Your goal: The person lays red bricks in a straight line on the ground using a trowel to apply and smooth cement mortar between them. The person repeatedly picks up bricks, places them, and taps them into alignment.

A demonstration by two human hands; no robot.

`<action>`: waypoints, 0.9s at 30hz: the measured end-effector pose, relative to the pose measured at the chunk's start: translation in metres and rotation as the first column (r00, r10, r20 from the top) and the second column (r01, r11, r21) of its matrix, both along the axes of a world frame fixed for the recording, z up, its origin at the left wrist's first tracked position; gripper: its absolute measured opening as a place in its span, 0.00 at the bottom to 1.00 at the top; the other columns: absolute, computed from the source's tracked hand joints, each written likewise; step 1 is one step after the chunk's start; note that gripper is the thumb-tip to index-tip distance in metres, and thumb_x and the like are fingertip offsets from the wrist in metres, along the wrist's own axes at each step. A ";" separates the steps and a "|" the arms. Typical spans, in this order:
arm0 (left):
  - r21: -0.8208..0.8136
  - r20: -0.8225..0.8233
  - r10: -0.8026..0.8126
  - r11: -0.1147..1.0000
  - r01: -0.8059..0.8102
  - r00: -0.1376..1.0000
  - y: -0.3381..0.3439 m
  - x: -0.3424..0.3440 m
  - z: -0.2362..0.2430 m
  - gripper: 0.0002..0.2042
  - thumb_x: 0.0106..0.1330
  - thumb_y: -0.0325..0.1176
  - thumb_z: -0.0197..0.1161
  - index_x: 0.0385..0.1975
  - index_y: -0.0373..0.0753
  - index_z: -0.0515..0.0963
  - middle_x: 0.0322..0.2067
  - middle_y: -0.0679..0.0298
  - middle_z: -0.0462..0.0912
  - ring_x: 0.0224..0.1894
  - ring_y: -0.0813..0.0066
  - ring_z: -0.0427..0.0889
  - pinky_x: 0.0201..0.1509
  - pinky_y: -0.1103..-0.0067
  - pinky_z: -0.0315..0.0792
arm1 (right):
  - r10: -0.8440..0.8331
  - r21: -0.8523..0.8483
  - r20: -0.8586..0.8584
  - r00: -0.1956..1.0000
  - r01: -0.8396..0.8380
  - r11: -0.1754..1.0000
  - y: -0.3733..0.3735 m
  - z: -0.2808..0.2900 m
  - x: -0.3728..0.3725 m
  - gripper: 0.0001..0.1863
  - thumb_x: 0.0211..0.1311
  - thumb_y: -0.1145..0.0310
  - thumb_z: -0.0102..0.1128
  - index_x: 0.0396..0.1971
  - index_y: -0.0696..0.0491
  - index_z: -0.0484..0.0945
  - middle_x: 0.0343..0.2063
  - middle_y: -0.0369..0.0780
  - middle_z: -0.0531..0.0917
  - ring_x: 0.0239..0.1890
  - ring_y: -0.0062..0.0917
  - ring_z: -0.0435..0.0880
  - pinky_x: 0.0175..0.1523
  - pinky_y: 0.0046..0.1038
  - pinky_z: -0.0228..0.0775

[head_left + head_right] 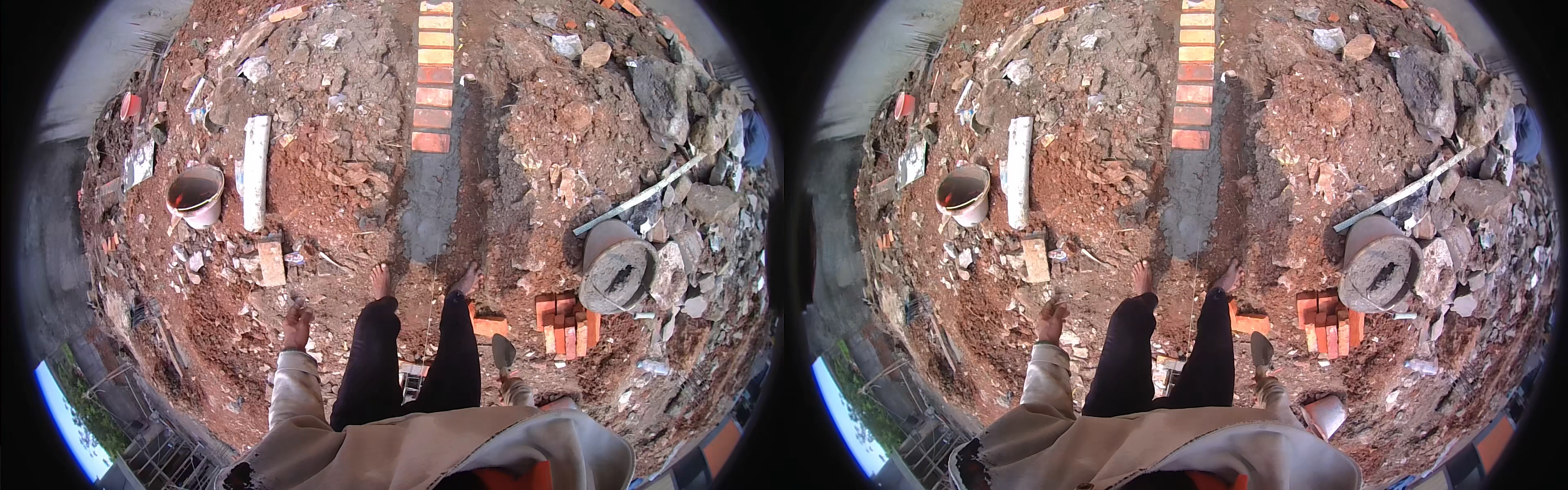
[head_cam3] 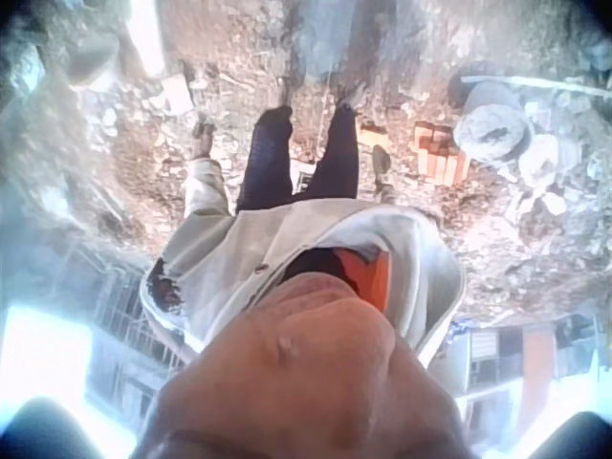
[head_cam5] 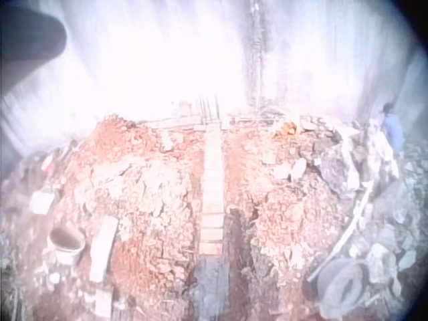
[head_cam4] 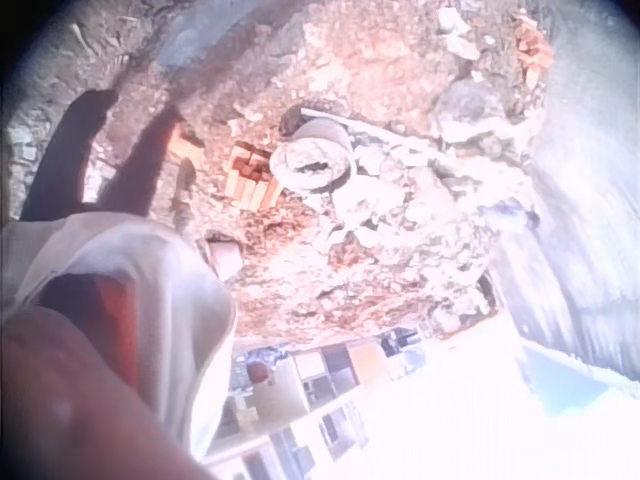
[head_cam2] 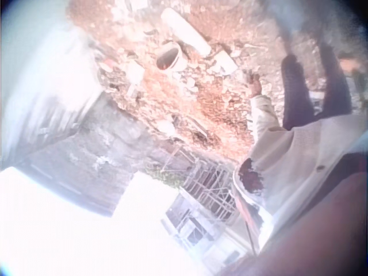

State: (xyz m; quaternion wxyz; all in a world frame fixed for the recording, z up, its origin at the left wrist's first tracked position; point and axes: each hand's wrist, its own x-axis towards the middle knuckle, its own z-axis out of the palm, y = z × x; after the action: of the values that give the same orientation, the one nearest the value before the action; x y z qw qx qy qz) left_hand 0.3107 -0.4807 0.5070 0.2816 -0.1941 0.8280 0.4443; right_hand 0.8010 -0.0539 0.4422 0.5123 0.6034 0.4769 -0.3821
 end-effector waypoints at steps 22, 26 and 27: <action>-0.036 0.119 -0.610 0.786 0.617 0.784 -0.140 -0.104 -0.096 0.20 0.64 0.30 0.61 0.54 0.28 0.73 0.38 0.61 0.82 0.39 0.76 0.78 0.45 0.80 0.73 | -0.358 0.524 -0.640 0.680 0.727 0.444 -0.189 0.110 -0.176 0.23 0.63 0.51 0.61 0.47 0.55 0.74 0.19 0.34 0.75 0.17 0.17 0.72 0.21 0.24 0.63; 0.304 0.209 -0.576 0.806 0.507 0.790 0.018 -0.082 -0.089 0.18 0.66 0.30 0.62 0.55 0.34 0.74 0.41 0.70 0.81 0.39 0.85 0.75 0.45 0.85 0.70 | -0.445 0.423 -0.670 0.595 0.797 0.431 -0.206 0.105 -0.171 0.22 0.62 0.52 0.61 0.43 0.56 0.74 0.18 0.35 0.76 0.17 0.18 0.72 0.22 0.25 0.64; 0.344 0.217 -0.591 0.791 0.505 0.777 0.043 -0.071 -0.086 0.18 0.66 0.30 0.62 0.55 0.34 0.74 0.41 0.70 0.80 0.39 0.85 0.75 0.44 0.85 0.70 | -0.441 0.421 -0.652 0.616 0.779 0.466 -0.207 0.104 -0.164 0.19 0.63 0.54 0.60 0.41 0.55 0.73 0.19 0.34 0.76 0.17 0.17 0.71 0.23 0.23 0.63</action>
State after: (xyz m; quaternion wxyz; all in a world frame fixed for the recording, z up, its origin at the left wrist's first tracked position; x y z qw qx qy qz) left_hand 0.2394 -0.4379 0.4211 0.5508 0.0295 0.7250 0.4124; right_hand 0.6365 -0.2604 0.5462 -0.0489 0.7688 0.4270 -0.4735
